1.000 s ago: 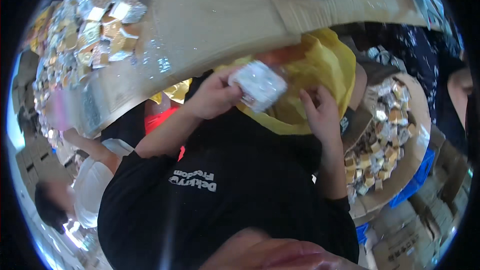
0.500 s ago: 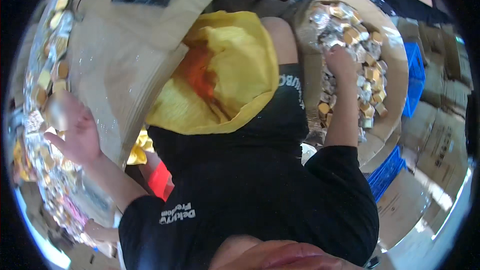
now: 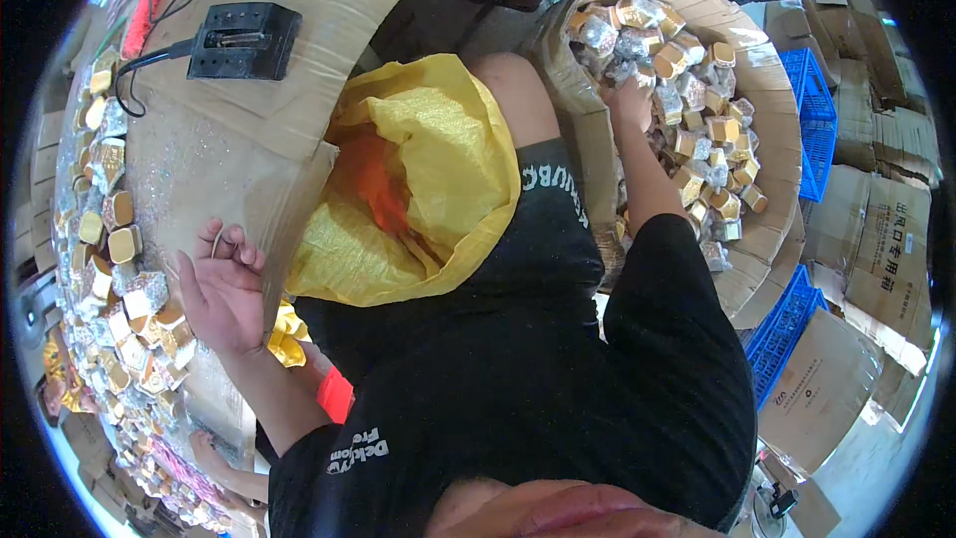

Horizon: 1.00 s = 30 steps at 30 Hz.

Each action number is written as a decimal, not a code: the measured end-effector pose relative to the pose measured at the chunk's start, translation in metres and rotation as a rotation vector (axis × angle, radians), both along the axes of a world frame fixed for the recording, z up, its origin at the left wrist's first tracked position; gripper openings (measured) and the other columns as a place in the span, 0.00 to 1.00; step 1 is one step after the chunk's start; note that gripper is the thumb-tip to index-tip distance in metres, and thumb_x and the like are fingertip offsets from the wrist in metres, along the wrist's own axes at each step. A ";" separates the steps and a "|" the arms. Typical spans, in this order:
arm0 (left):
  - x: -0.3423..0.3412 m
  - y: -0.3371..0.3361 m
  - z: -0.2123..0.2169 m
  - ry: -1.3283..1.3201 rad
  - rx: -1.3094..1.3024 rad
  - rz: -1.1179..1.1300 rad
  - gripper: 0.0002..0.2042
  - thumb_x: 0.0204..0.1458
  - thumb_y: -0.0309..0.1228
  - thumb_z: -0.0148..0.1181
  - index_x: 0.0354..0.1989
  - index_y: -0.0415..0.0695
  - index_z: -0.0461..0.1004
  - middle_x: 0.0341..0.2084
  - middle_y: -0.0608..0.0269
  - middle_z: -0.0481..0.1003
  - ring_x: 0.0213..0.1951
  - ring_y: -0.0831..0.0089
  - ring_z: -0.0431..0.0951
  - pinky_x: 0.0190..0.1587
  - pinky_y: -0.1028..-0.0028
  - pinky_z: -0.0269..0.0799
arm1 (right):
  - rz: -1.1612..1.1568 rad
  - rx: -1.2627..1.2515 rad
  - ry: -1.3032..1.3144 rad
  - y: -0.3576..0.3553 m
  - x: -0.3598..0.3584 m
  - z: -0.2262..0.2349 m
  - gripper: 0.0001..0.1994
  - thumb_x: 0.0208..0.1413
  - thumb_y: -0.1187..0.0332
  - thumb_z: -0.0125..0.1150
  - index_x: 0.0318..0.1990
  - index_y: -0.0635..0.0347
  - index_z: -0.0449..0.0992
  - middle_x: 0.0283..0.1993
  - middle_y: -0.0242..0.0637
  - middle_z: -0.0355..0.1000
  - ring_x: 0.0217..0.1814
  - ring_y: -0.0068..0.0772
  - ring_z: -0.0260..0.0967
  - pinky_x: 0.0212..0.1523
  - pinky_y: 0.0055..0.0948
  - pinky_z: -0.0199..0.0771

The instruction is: Sorting and packing small square blocks into a yellow bag at a workbench.

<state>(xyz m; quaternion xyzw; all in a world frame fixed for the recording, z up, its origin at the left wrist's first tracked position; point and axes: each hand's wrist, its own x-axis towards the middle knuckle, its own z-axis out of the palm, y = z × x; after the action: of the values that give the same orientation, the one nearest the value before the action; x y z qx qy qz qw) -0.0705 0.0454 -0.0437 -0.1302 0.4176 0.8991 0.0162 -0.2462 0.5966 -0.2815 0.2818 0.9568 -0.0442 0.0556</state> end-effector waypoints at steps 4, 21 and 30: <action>-0.002 0.006 -0.004 -0.028 -0.064 0.000 0.24 0.67 0.46 0.41 0.55 0.35 0.66 0.43 0.51 0.72 0.39 0.64 0.70 0.45 0.66 0.66 | 0.034 -0.014 0.127 0.024 0.002 -0.009 0.14 0.58 0.58 0.58 0.43 0.59 0.76 0.49 0.51 0.73 0.50 0.53 0.74 0.47 0.49 0.77; -0.017 0.138 -0.011 0.282 -0.621 -0.165 0.28 0.53 0.27 0.67 0.61 0.35 0.64 0.48 0.57 0.74 0.50 0.68 0.74 0.53 0.70 0.71 | 0.322 -1.609 0.446 -0.190 0.099 0.222 0.04 0.64 0.71 0.58 0.43 0.60 0.75 0.32 0.24 0.70 0.31 0.14 0.64 0.33 0.17 0.66; 0.037 0.091 -0.055 -0.066 -0.710 -0.374 0.23 0.52 0.28 0.69 0.54 0.35 0.69 0.42 0.62 0.76 0.43 0.77 0.76 0.48 0.75 0.72 | 1.092 -1.192 -0.188 -0.216 0.107 0.190 0.15 0.58 0.59 0.66 0.44 0.60 0.72 0.31 0.33 0.71 0.30 0.24 0.70 0.32 0.29 0.70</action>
<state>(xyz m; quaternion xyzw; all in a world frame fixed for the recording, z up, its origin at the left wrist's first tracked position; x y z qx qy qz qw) -0.0336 0.1366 -0.0991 -0.0785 0.7179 0.6759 0.1470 -0.1396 0.3806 -0.0919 -0.2990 0.7664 -0.4888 0.2903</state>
